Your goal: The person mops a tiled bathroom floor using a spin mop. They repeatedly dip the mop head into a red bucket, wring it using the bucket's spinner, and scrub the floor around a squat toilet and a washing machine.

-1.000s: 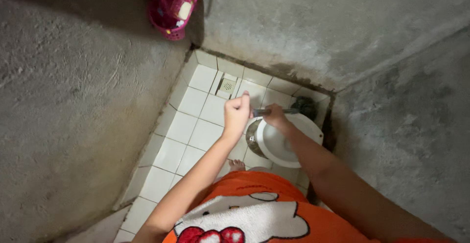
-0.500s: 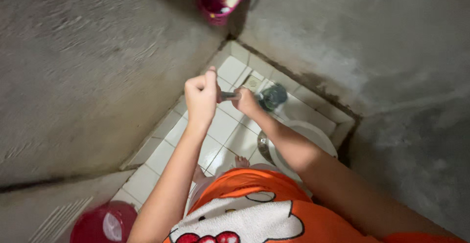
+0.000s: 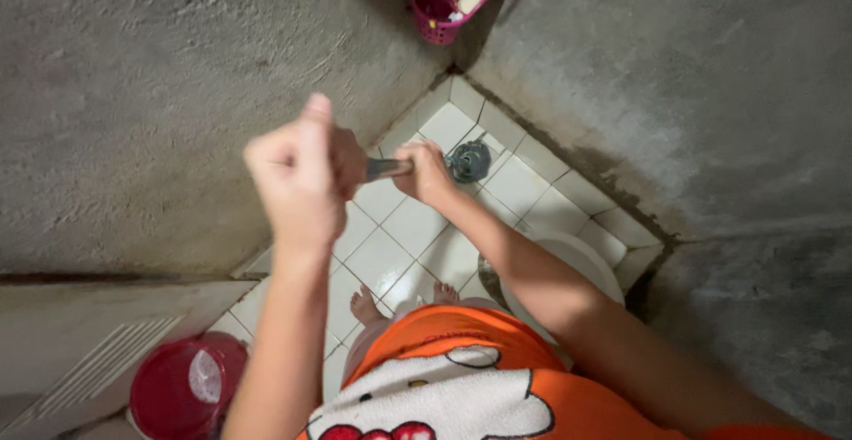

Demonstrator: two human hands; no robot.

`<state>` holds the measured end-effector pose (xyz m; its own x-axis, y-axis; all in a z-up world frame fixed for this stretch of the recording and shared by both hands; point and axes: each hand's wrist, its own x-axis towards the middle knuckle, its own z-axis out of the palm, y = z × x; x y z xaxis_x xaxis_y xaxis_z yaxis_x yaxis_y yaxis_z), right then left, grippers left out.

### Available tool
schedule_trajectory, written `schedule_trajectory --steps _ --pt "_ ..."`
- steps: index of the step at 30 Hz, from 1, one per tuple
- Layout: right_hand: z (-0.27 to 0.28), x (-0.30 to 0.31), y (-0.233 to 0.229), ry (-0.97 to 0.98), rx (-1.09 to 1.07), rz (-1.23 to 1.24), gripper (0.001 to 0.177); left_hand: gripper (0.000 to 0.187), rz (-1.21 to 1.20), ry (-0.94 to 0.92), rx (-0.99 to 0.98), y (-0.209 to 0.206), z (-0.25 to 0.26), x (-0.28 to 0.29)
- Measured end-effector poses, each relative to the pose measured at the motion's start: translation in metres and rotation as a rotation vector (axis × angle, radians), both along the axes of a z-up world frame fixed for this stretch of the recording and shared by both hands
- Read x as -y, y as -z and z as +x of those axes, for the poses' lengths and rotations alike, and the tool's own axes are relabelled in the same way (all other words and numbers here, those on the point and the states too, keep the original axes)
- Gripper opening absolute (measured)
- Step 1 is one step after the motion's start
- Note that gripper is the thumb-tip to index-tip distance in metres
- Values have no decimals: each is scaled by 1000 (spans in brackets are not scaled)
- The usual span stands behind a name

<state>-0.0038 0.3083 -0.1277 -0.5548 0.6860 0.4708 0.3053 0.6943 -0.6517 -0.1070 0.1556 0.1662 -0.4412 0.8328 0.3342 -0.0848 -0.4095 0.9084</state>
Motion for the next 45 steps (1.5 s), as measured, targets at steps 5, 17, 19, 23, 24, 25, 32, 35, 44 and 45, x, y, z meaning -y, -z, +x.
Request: schedule_trajectory --steps 5,17,19,23,24,25,32,35,44,45 --pt "-4 43 -129 -213 -152 96 20 58 229 72 7 -69 -4 33" --pt "-77 78 -99 -410 -244 258 20 58 221 -25 -99 -99 -11 62" --pt "-87 81 -83 -436 -214 230 31 58 210 -44 -122 -94 -14 66" --pt "-101 76 -48 -495 -152 40 27 55 129 -136 -184 -69 -27 57" --pt "-103 74 -41 -519 -174 -12 27 56 106 -154 -202 -58 -32 51" --pt "-106 72 -36 -531 -146 -94 30 56 77 -156 -197 -47 -37 39" --pt "-114 59 -12 -764 -285 -439 53 43 70 -241 -258 20 -49 0" --pt "-120 59 -10 -760 -258 -551 49 39 -23 -344 -325 19 -56 8" --pt "-190 71 -60 -715 -338 -248 30 36 103 -574 -382 23 -88 54" --pt "-200 73 -59 -646 -265 -231 22 33 79 -597 -369 23 -92 61"
